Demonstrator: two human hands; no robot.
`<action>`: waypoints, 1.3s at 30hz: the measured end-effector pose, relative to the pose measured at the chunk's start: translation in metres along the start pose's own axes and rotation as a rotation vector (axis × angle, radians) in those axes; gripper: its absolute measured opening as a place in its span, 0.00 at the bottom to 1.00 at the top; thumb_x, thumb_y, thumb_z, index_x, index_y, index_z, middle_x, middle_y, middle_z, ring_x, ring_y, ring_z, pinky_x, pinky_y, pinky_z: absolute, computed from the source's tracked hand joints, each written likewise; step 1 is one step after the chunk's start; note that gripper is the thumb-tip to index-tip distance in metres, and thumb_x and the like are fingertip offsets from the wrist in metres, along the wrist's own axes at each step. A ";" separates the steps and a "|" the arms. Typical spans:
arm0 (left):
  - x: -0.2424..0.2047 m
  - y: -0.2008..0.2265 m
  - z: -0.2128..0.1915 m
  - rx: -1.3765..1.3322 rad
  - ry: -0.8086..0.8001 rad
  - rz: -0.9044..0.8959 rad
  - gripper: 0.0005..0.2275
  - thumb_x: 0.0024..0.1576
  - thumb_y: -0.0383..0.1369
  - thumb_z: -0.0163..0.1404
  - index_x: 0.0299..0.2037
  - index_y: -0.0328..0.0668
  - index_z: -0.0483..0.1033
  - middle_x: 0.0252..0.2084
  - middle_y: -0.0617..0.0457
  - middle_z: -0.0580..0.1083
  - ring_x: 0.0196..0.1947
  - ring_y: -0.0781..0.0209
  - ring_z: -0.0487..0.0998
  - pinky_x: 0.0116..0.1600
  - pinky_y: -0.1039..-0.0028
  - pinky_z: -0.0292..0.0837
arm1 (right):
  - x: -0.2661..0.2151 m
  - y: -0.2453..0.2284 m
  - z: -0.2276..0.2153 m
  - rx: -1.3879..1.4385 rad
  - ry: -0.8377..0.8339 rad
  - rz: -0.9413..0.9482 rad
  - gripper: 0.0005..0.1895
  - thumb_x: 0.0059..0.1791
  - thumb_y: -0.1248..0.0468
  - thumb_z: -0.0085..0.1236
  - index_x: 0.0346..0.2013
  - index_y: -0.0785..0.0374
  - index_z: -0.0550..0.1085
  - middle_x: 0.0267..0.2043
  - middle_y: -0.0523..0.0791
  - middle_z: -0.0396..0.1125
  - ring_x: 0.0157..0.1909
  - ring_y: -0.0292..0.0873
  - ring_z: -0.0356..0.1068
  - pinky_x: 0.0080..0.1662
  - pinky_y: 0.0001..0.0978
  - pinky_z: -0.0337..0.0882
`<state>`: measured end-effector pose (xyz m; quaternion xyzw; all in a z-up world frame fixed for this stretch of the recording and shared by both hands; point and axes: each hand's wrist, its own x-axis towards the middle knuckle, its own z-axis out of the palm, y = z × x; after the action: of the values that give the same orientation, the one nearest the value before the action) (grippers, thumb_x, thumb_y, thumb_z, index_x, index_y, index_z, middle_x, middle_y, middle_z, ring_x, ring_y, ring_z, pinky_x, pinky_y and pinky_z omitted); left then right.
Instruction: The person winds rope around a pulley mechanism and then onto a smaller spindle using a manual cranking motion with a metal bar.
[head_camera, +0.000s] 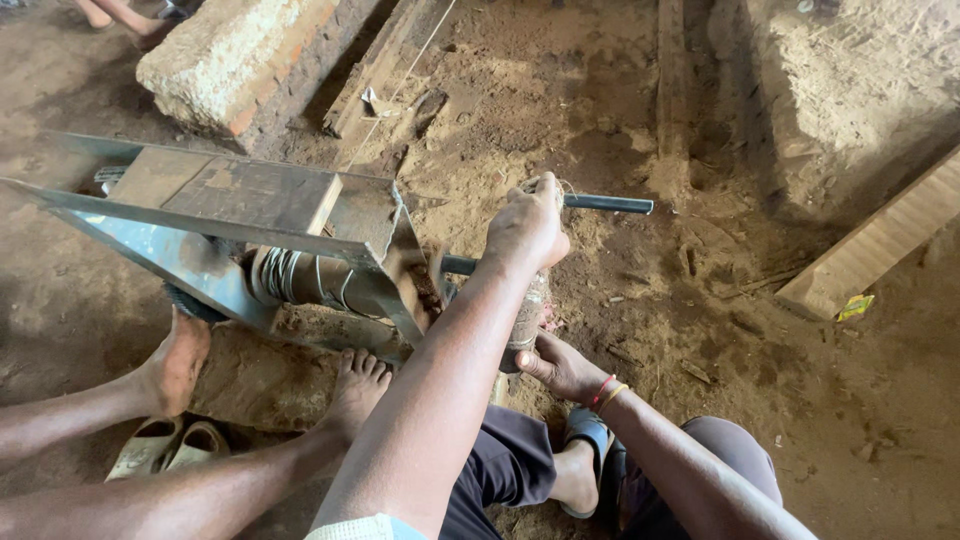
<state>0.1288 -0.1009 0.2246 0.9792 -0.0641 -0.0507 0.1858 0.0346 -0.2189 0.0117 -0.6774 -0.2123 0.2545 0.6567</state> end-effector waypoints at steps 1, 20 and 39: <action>0.001 0.000 0.000 -0.004 -0.009 -0.009 0.36 0.55 0.28 0.52 0.74 0.40 0.47 0.52 0.29 0.69 0.39 0.50 0.80 0.40 0.67 0.80 | 0.000 0.002 0.002 0.010 0.022 -0.001 0.51 0.47 0.34 0.55 0.70 0.68 0.59 0.68 0.50 0.63 0.70 0.44 0.61 0.68 0.42 0.61; 0.037 -0.006 0.010 -0.002 -0.145 -0.058 0.30 0.62 0.30 0.45 0.75 0.38 0.46 0.32 0.54 0.69 0.19 0.71 0.66 0.18 0.77 0.60 | -0.009 -0.022 0.013 -0.082 0.057 -0.224 0.55 0.47 0.37 0.61 0.73 0.71 0.50 0.76 0.56 0.49 0.77 0.50 0.47 0.72 0.47 0.48; 0.036 -0.006 0.007 -0.019 -0.125 -0.049 0.26 0.61 0.32 0.46 0.70 0.38 0.53 0.30 0.55 0.70 0.20 0.69 0.68 0.19 0.75 0.61 | -0.006 -0.010 0.026 -0.072 0.127 -0.232 0.50 0.46 0.38 0.60 0.71 0.67 0.58 0.70 0.53 0.58 0.73 0.49 0.57 0.70 0.44 0.59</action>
<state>0.1645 -0.1030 0.2136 0.9736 -0.0509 -0.1170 0.1893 0.0140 -0.2015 0.0219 -0.6861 -0.2563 0.1259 0.6691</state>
